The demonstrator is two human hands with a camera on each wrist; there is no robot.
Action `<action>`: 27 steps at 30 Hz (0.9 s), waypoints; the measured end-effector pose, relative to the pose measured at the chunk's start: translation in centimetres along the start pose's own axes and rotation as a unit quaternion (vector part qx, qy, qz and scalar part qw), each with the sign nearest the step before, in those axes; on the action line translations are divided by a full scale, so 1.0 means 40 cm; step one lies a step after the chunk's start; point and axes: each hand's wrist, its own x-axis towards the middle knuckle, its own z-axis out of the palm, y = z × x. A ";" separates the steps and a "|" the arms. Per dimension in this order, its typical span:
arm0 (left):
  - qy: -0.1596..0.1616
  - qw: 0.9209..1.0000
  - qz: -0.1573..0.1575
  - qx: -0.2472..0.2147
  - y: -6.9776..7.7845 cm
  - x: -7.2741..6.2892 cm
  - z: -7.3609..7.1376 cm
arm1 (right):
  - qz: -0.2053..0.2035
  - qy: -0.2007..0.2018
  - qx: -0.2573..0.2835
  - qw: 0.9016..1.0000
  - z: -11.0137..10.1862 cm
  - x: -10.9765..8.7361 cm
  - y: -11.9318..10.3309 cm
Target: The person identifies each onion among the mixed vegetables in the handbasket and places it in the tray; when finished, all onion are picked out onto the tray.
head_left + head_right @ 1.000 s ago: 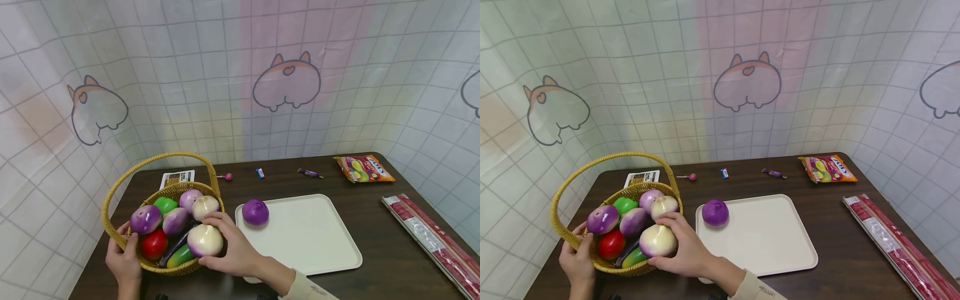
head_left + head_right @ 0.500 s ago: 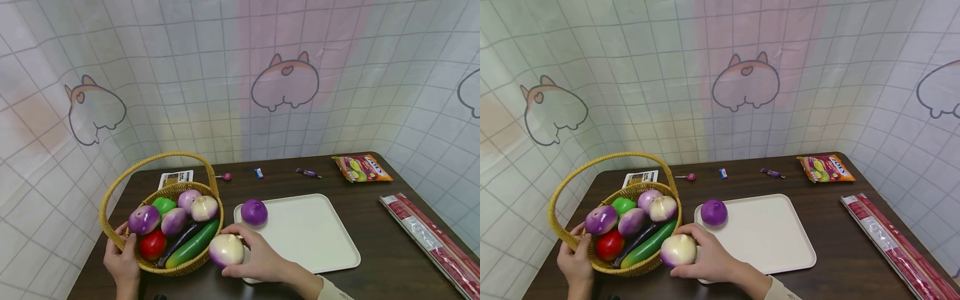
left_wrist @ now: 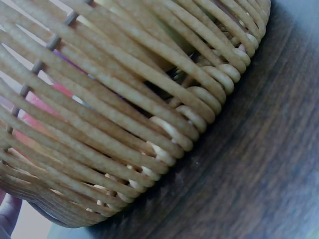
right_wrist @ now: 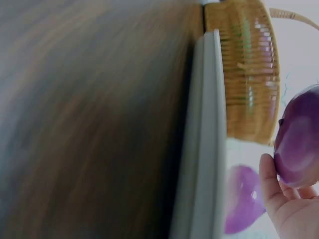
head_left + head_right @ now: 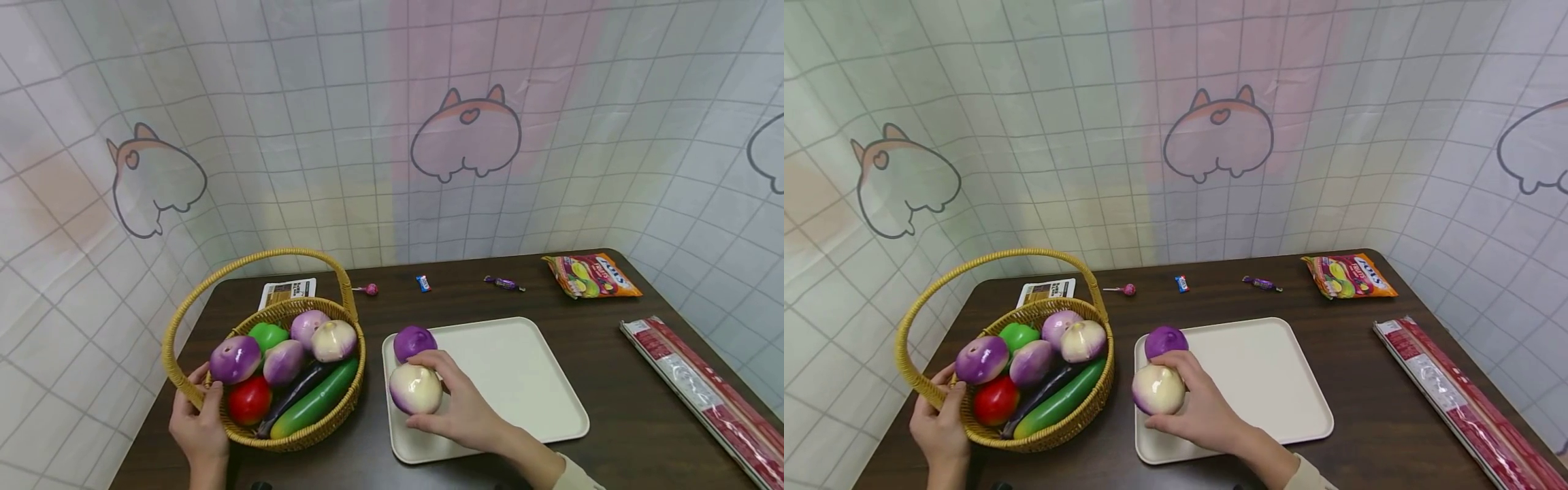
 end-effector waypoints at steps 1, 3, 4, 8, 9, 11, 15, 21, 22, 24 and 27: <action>0.000 1.000 0.000 0.001 0.000 0.000 0.000 | 0.006 0.004 -0.002 1.000 -0.006 -0.002 0.003; 0.000 1.000 0.001 0.000 0.001 0.000 0.000 | 0.019 0.012 -0.005 1.000 -0.017 -0.004 0.007; 0.001 1.000 0.001 0.000 0.001 0.000 0.000 | 0.024 0.016 -0.008 1.000 -0.022 -0.005 0.009; 0.001 1.000 0.001 -0.003 0.002 -0.001 -0.001 | 0.037 0.044 -0.037 0.998 -0.043 -0.008 0.019; 0.001 1.000 0.001 -0.002 0.002 -0.001 -0.001 | 0.040 0.054 -0.044 0.997 -0.048 -0.008 0.022; -0.001 1.000 0.000 -0.003 0.003 -0.001 -0.001 | 0.051 0.078 -0.053 0.994 -0.061 -0.006 0.029; -0.003 1.000 0.000 0.000 0.006 0.000 0.000 | 0.079 0.122 -0.049 0.988 -0.084 -0.003 0.037; -0.004 1.000 -0.001 0.005 0.006 0.001 0.001 | 0.110 0.160 -0.059 0.979 -0.108 -0.002 0.046; -0.004 1.000 -0.001 0.005 0.006 0.002 0.001 | 0.114 0.166 -0.065 0.977 -0.111 -0.002 0.050; -0.002 1.000 -0.002 0.004 0.004 0.002 0.001 | 0.123 0.178 -0.075 0.973 -0.117 -0.001 0.059; -0.001 1.000 -0.003 0.004 0.001 0.002 0.000 | 0.140 0.191 -0.088 0.968 -0.128 0.000 0.078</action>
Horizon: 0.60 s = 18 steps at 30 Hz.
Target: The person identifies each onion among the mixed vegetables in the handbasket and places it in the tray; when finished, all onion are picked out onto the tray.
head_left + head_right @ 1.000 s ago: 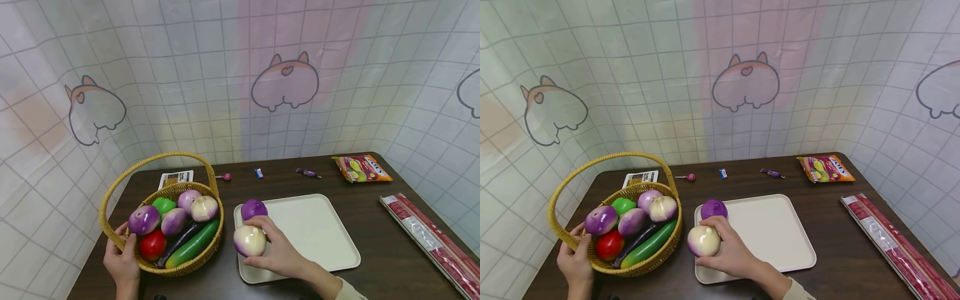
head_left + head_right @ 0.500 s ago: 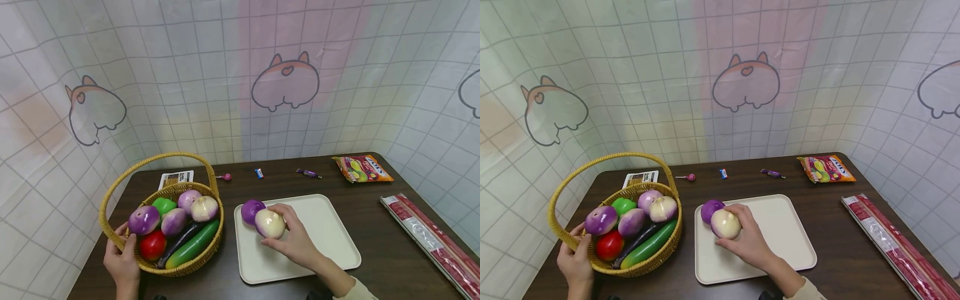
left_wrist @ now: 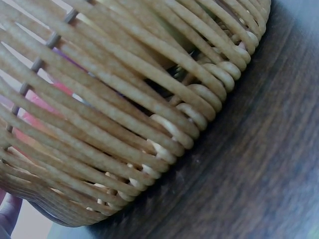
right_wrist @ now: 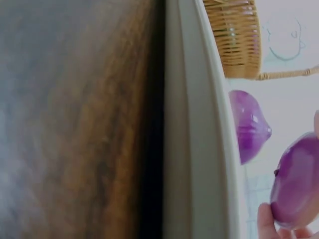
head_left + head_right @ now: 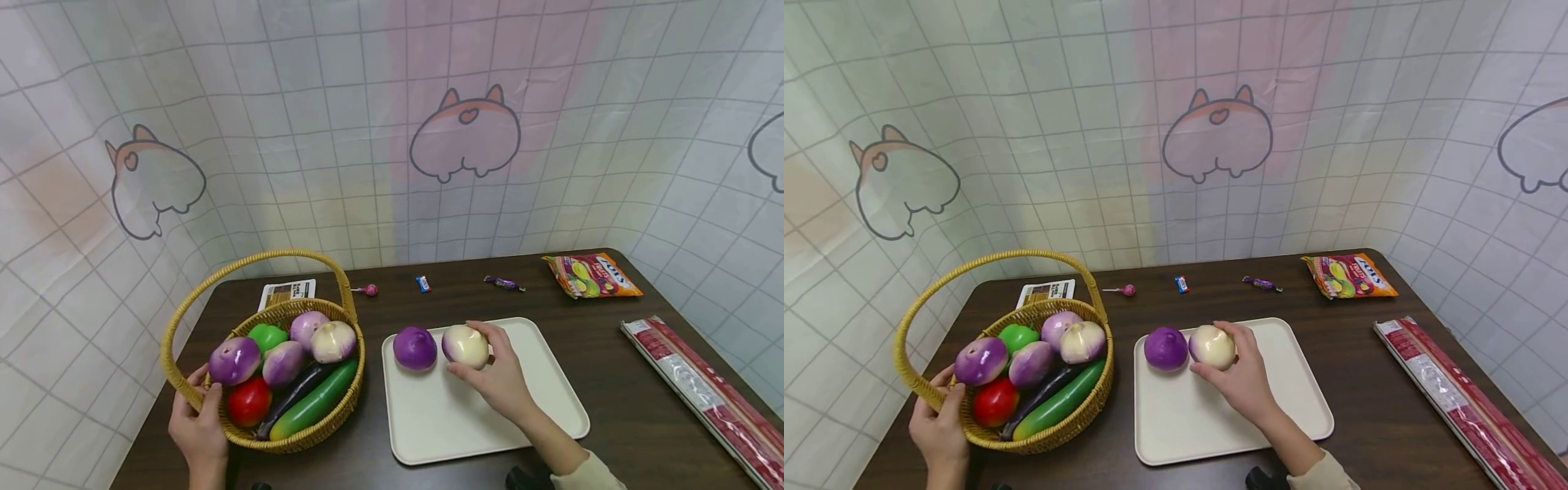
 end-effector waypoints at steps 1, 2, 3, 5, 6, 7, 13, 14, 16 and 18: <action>0.001 1.000 0.000 0.000 -0.001 0.000 -0.001 | 0.009 0.001 -0.005 1.000 -0.001 0.004 0.006; 0.001 1.000 0.000 0.000 -0.002 0.001 -0.002 | 0.021 0.000 -0.009 1.000 -0.003 0.009 0.010; 0.001 1.000 0.000 0.002 -0.003 0.001 -0.002 | 0.031 -0.001 -0.014 0.999 -0.004 0.013 0.015; 0.001 1.000 0.000 0.003 -0.003 0.002 -0.003 | 0.047 -0.004 -0.024 0.999 -0.006 0.023 0.025; 0.001 1.000 0.001 0.001 -0.003 0.002 -0.003 | 0.053 -0.006 -0.028 0.998 -0.006 0.027 0.030; 0.001 1.000 0.001 0.000 -0.002 0.002 -0.003 | 0.060 -0.008 -0.029 0.998 -0.006 0.031 0.033; 0.000 1.000 0.001 -0.007 0.006 -0.004 -0.001 | 0.059 -0.011 -0.024 0.998 0.005 0.044 0.055; 0.000 1.000 0.001 -0.005 0.007 -0.004 -0.001 | 0.058 -0.009 -0.026 0.998 0.007 0.045 0.059; 0.000 1.000 0.001 -0.004 0.008 -0.004 0.000 | 0.057 -0.004 -0.031 0.998 0.009 0.046 0.067; 0.000 1.000 0.002 -0.003 0.008 -0.003 -0.001 | 0.049 0.003 -0.035 0.998 0.011 0.047 0.074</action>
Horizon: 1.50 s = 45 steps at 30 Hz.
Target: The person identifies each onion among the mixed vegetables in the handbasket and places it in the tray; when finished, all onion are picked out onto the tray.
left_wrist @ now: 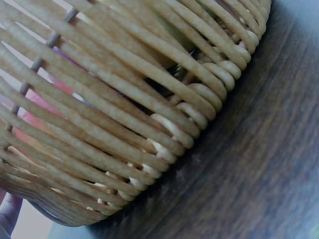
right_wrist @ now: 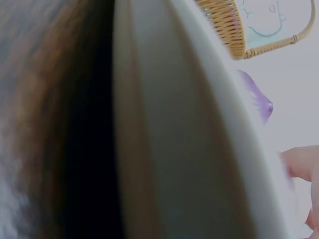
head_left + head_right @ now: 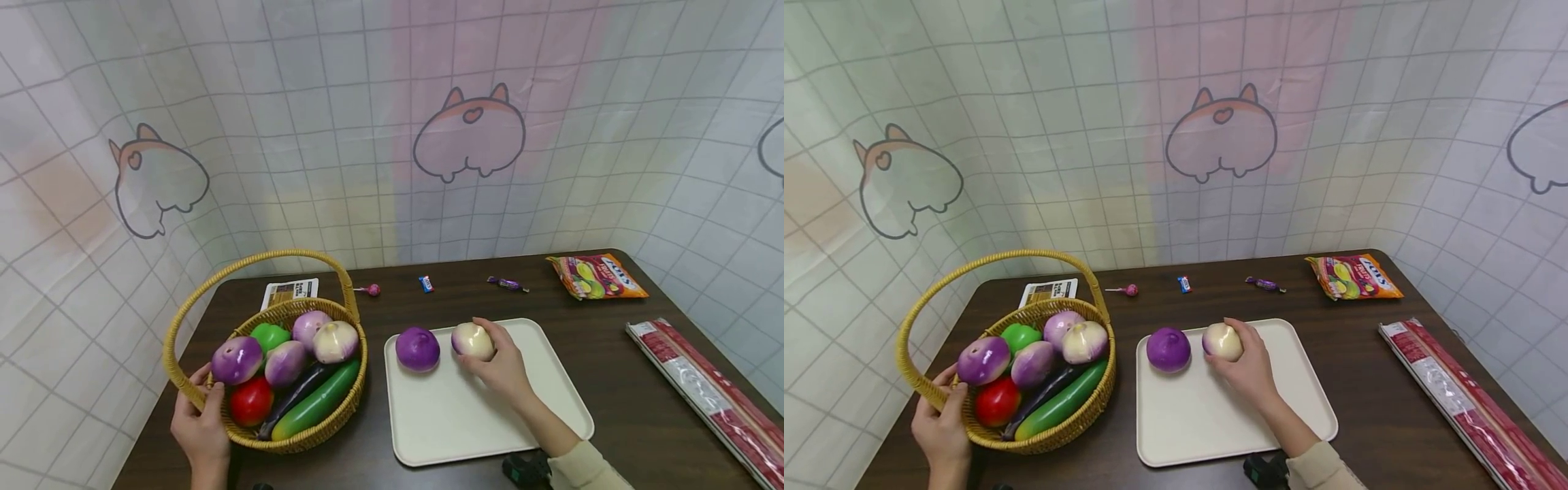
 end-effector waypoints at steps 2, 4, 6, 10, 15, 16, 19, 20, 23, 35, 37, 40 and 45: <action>0.003 1.000 0.002 0.002 -0.001 0.001 -0.002 | -0.014 0.005 -0.008 1.000 0.004 0.001 0.009; 0.005 1.000 0.003 0.005 -0.003 0.002 -0.006 | -0.029 0.004 -0.010 1.000 0.009 0.001 0.018; 0.006 1.000 0.002 0.006 -0.004 0.002 -0.009 | -0.037 0.001 -0.009 0.999 0.014 -0.001 0.026; 0.003 1.000 0.000 0.003 -0.003 -0.001 -0.013 | -0.031 -0.004 0.002 1.000 0.021 -0.008 0.035; 0.004 1.000 -0.001 -0.005 0.000 -0.003 -0.017 | -0.010 -0.004 -0.006 1.000 0.023 -0.014 0.030; 0.004 1.000 -0.001 -0.006 -0.001 -0.003 -0.017 | -0.007 -0.002 -0.011 1.000 0.023 -0.015 0.030; -0.002 1.000 0.000 -0.006 -0.005 -0.003 -0.015 | -0.001 0.001 -0.019 1.000 0.020 -0.019 0.032; -0.004 1.000 0.001 -0.005 -0.006 -0.003 -0.014 | -0.002 0.002 -0.023 1.000 0.019 -0.019 0.033; -0.006 1.000 0.006 -0.002 -0.009 -0.003 -0.011 | -0.006 -0.001 -0.026 1.000 0.016 -0.019 0.039; -0.005 1.000 0.007 -0.017 -0.001 0.001 -0.001 | -0.004 -0.028 -0.006 1.000 0.008 -0.012 0.037; -0.005 1.000 0.007 -0.023 -0.001 0.002 0.000 | -0.007 -0.031 -0.004 0.999 0.008 -0.010 0.036; -0.004 1.000 0.010 -0.026 -0.002 0.003 -0.001 | -0.001 -0.035 -0.007 0.999 0.009 -0.008 0.034; -0.006 1.000 0.012 -0.021 -0.004 0.003 -0.001 | 0.020 -0.035 -0.020 0.999 0.008 -0.010 0.032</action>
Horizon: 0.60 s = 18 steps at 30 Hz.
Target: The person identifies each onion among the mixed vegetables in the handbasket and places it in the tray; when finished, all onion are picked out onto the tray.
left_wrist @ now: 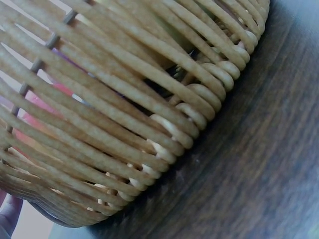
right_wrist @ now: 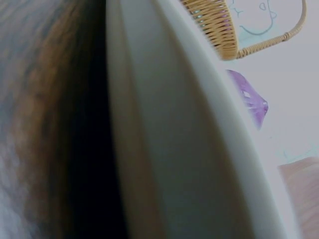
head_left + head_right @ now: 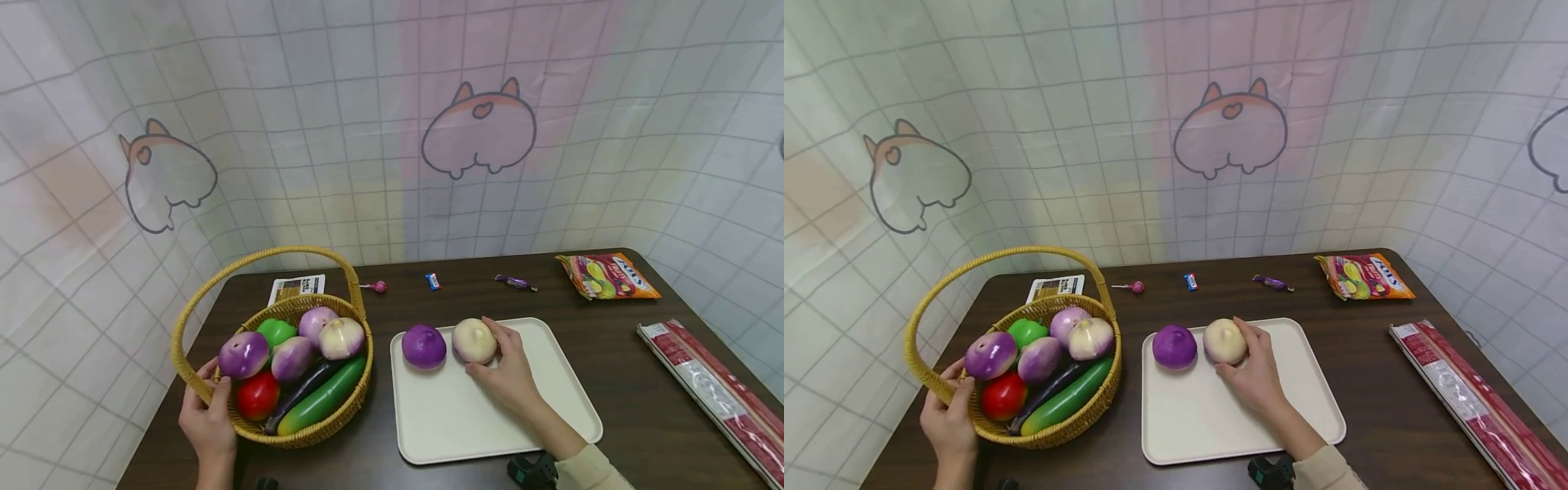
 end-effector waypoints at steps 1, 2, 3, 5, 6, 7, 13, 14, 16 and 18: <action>0.000 1.000 0.001 0.001 0.000 0.000 0.000 | 0.001 0.000 -0.004 1.000 0.000 0.000 0.000; 0.000 1.000 0.002 0.001 0.001 0.000 0.001 | 0.001 0.001 -0.005 1.000 -0.001 0.000 0.000; -0.001 1.000 0.003 0.000 0.001 0.000 0.001 | -0.002 0.001 -0.006 1.000 -0.001 0.001 0.000; -0.001 1.000 0.006 0.001 0.001 -0.001 0.001 | -0.007 0.001 -0.005 1.000 -0.004 0.001 -0.001; 0.000 1.000 0.006 0.002 0.001 -0.001 0.001 | -0.008 -0.002 -0.002 1.000 -0.005 0.000 -0.001; 0.000 1.000 0.006 0.003 0.001 -0.002 0.002 | -0.010 -0.004 -0.001 1.000 -0.007 0.000 -0.003; 0.001 1.000 0.007 -0.003 -0.005 -0.001 0.001 | -0.014 -0.027 0.001 1.000 -0.034 0.004 -0.018; 0.000 1.000 0.008 -0.004 -0.005 -0.001 0.001 | -0.016 -0.026 0.001 1.000 -0.039 0.005 -0.022; 0.000 1.000 0.011 -0.003 -0.005 -0.001 0.000 | -0.024 -0.017 0.003 1.000 -0.048 0.006 -0.031; -0.001 1.000 0.013 0.003 -0.003 -0.001 -0.001 | -0.036 -0.003 0.002 0.999 -0.054 0.005 -0.041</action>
